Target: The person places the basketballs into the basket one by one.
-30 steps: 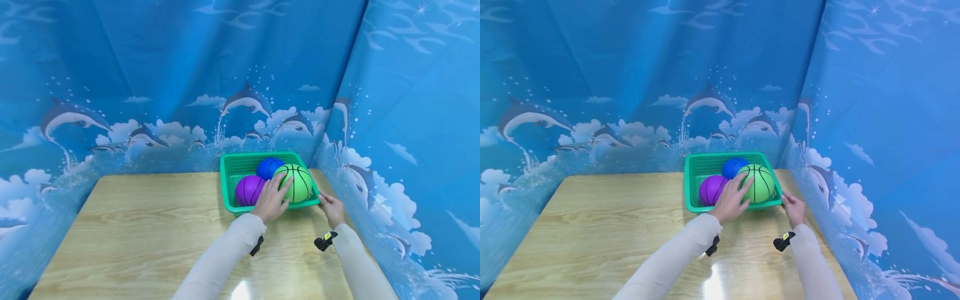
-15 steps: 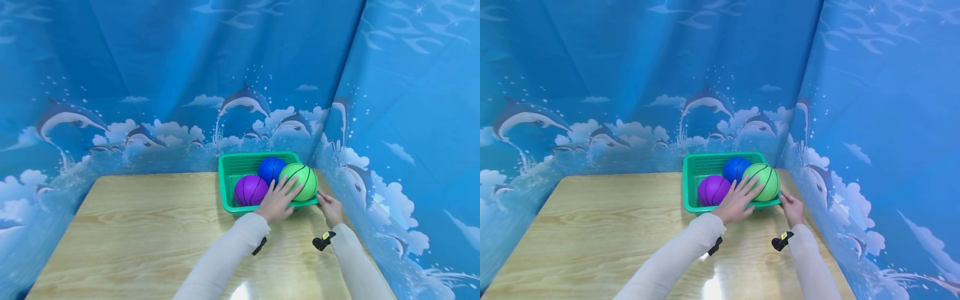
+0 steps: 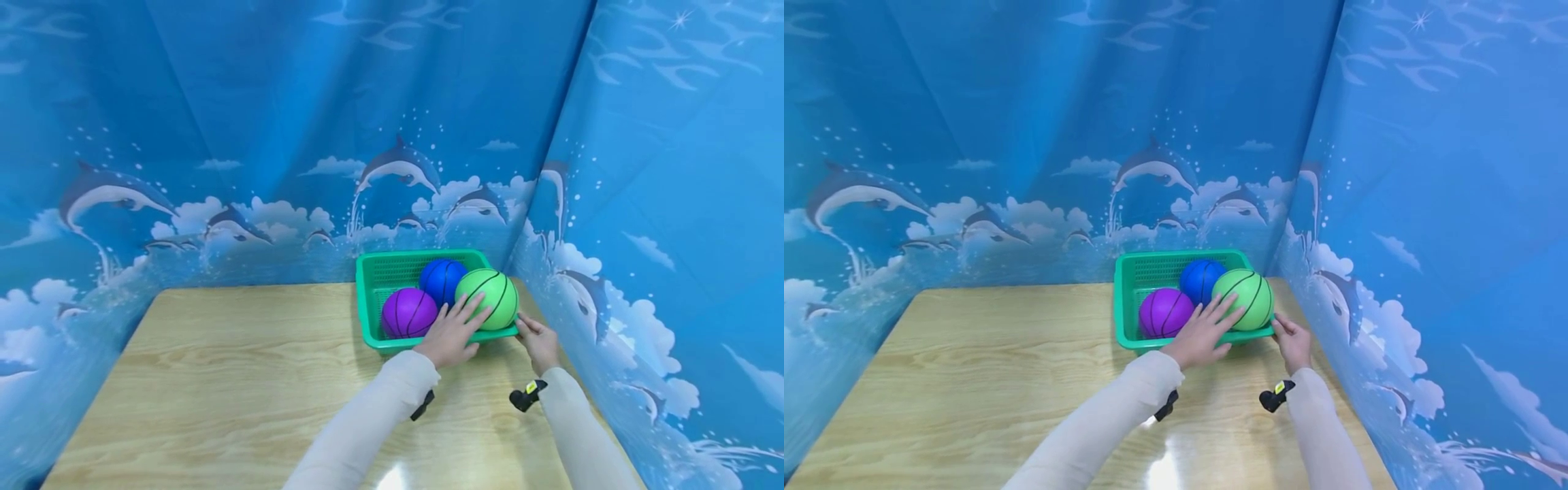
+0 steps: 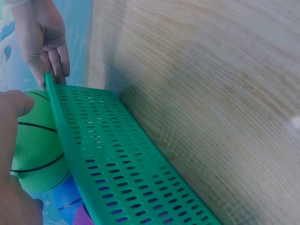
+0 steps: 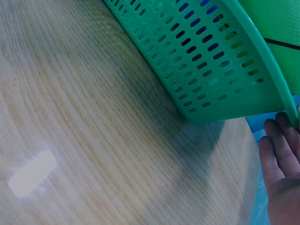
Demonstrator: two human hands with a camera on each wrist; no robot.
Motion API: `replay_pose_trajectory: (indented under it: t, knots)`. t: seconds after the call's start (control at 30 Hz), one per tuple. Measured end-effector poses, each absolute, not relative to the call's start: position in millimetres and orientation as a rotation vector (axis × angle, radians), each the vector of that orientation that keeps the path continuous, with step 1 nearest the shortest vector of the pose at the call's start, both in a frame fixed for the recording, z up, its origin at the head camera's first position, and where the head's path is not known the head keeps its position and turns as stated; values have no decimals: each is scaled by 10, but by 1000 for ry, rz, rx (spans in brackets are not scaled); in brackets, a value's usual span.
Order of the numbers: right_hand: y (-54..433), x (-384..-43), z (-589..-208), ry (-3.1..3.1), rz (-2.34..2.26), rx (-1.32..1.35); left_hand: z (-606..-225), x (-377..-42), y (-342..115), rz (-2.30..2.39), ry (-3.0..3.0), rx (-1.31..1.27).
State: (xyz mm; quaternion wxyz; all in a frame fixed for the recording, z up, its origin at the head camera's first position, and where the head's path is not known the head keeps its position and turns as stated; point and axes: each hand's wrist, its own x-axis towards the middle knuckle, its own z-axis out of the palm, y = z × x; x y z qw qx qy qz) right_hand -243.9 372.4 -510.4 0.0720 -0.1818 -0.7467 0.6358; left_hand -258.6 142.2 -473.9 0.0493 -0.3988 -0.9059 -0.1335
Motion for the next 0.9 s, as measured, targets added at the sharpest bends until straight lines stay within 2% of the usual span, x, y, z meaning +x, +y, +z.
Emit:
replay_pose_trajectory:
  t: [0.57, 0.7, 0.9]
  knots:
    - [3739, -2540, -5073, -2379, 1788, -504, -4622, -2688, 1070, -535, -2768, -1202]
    - [3775, -2499, -5045, -2549, 1637, -472, -4597, -2722, 824, -592, -2796, -1184]
    - [3894, -2397, -4846, -2868, 1357, -253, -4537, -2855, 215, -621, -2926, -1041]
